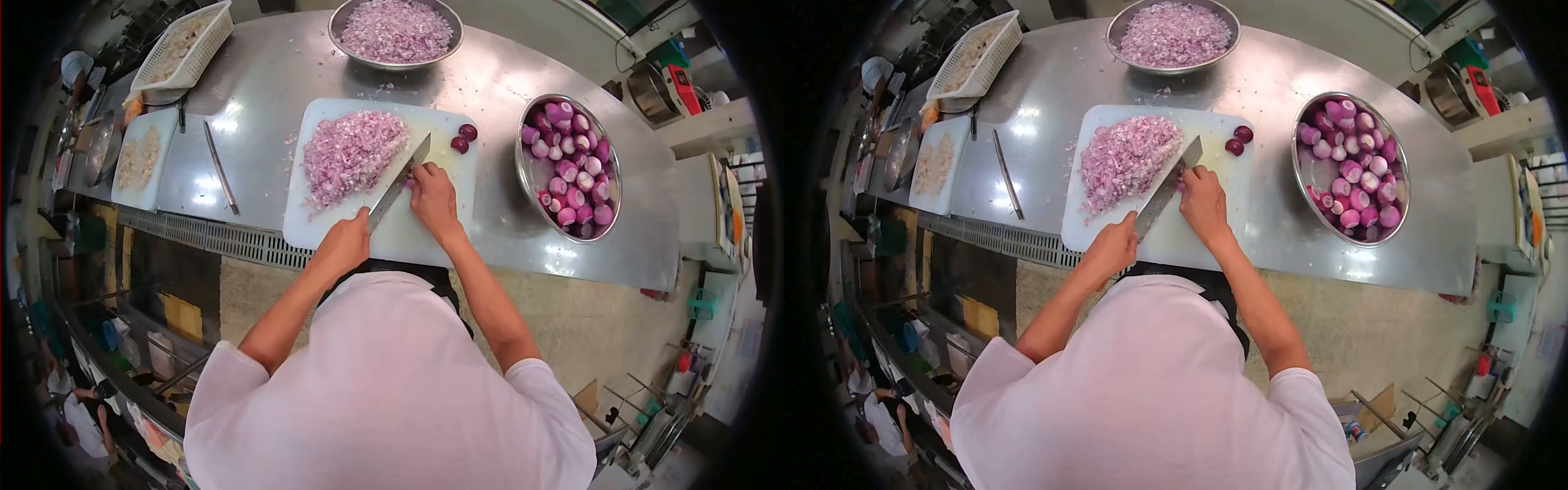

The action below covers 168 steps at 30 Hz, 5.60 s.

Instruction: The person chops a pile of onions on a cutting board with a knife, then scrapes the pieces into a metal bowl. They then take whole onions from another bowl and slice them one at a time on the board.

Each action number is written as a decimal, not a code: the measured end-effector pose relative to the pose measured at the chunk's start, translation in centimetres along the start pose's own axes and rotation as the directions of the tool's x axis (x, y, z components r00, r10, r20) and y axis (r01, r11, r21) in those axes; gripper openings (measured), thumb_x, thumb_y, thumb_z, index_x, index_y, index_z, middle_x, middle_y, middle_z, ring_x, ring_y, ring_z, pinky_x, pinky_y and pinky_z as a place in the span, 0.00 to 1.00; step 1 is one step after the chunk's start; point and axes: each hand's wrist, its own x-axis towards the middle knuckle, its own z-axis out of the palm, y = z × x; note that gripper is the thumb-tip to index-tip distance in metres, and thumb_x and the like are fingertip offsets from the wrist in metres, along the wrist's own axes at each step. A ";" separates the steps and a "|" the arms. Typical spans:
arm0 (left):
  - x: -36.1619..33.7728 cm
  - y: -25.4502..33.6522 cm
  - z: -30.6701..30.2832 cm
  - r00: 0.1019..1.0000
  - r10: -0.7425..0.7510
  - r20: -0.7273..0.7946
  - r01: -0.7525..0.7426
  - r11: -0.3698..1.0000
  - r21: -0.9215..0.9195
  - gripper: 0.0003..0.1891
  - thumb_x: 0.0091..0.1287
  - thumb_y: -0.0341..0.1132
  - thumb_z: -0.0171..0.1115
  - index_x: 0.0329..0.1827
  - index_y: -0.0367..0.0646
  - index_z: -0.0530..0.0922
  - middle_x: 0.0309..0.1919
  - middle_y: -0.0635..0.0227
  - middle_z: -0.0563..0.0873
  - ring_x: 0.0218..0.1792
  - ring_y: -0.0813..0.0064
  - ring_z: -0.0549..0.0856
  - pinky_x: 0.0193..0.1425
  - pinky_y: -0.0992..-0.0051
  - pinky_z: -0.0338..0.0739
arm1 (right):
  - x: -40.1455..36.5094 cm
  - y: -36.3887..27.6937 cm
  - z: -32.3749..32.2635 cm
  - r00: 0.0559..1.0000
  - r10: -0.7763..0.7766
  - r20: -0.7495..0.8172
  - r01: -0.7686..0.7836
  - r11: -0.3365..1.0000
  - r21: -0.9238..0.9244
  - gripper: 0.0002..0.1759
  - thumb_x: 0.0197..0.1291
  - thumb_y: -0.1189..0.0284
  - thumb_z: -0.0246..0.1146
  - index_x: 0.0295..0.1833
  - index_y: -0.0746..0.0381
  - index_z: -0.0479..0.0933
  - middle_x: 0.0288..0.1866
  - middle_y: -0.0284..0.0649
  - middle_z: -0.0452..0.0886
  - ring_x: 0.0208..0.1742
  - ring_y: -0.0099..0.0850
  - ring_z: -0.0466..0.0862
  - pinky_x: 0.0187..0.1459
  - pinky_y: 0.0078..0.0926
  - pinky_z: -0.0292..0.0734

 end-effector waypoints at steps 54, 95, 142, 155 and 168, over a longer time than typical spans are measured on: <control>0.5 -0.4 0.1 0.996 0.091 -0.014 -0.088 0.985 0.151 0.16 0.61 0.21 0.55 0.53 0.29 0.72 0.22 0.41 0.81 0.29 0.38 0.83 0.34 0.45 0.76 | -1.0 0.0 0.9 0.981 0.128 -0.148 -0.102 0.980 0.172 0.08 0.51 0.85 0.61 0.37 0.69 0.81 0.38 0.50 0.81 0.38 0.50 0.83 0.41 0.42 0.78; -0.4 -0.6 0.4 0.997 0.076 -0.028 -0.072 0.991 0.111 0.14 0.62 0.21 0.55 0.51 0.34 0.73 0.21 0.42 0.81 0.27 0.39 0.82 0.33 0.47 0.75 | -1.8 0.2 0.8 0.991 0.065 -0.118 -0.054 0.994 0.094 0.04 0.54 0.84 0.60 0.36 0.66 0.77 0.37 0.49 0.79 0.40 0.50 0.79 0.42 0.45 0.76; 1.4 -1.7 -1.0 0.992 0.012 -0.126 -0.012 1.000 0.001 0.11 0.68 0.29 0.58 0.50 0.33 0.73 0.25 0.41 0.81 0.30 0.38 0.82 0.35 0.51 0.75 | 1.2 6.8 -5.4 0.944 0.144 -0.297 -0.151 0.988 -0.002 0.09 0.55 0.82 0.63 0.42 0.66 0.83 0.39 0.51 0.83 0.38 0.49 0.85 0.43 0.40 0.80; 0.9 -2.5 -1.0 0.975 -0.024 -0.222 0.012 0.998 -0.054 0.11 0.66 0.28 0.57 0.48 0.33 0.73 0.27 0.38 0.81 0.34 0.36 0.82 0.36 0.45 0.74 | 3.6 7.3 -2.6 0.989 0.102 -0.107 -0.097 0.994 0.050 0.10 0.54 0.80 0.65 0.43 0.65 0.84 0.40 0.50 0.84 0.43 0.49 0.84 0.49 0.40 0.78; -0.1 0.7 -0.2 0.996 0.073 -0.048 -0.068 0.993 0.098 0.09 0.62 0.22 0.53 0.45 0.32 0.71 0.21 0.42 0.81 0.30 0.39 0.83 0.34 0.46 0.76 | 0.4 0.4 0.1 0.997 0.080 0.019 -0.080 0.997 0.001 0.06 0.56 0.79 0.62 0.39 0.64 0.81 0.40 0.47 0.80 0.42 0.49 0.80 0.46 0.45 0.77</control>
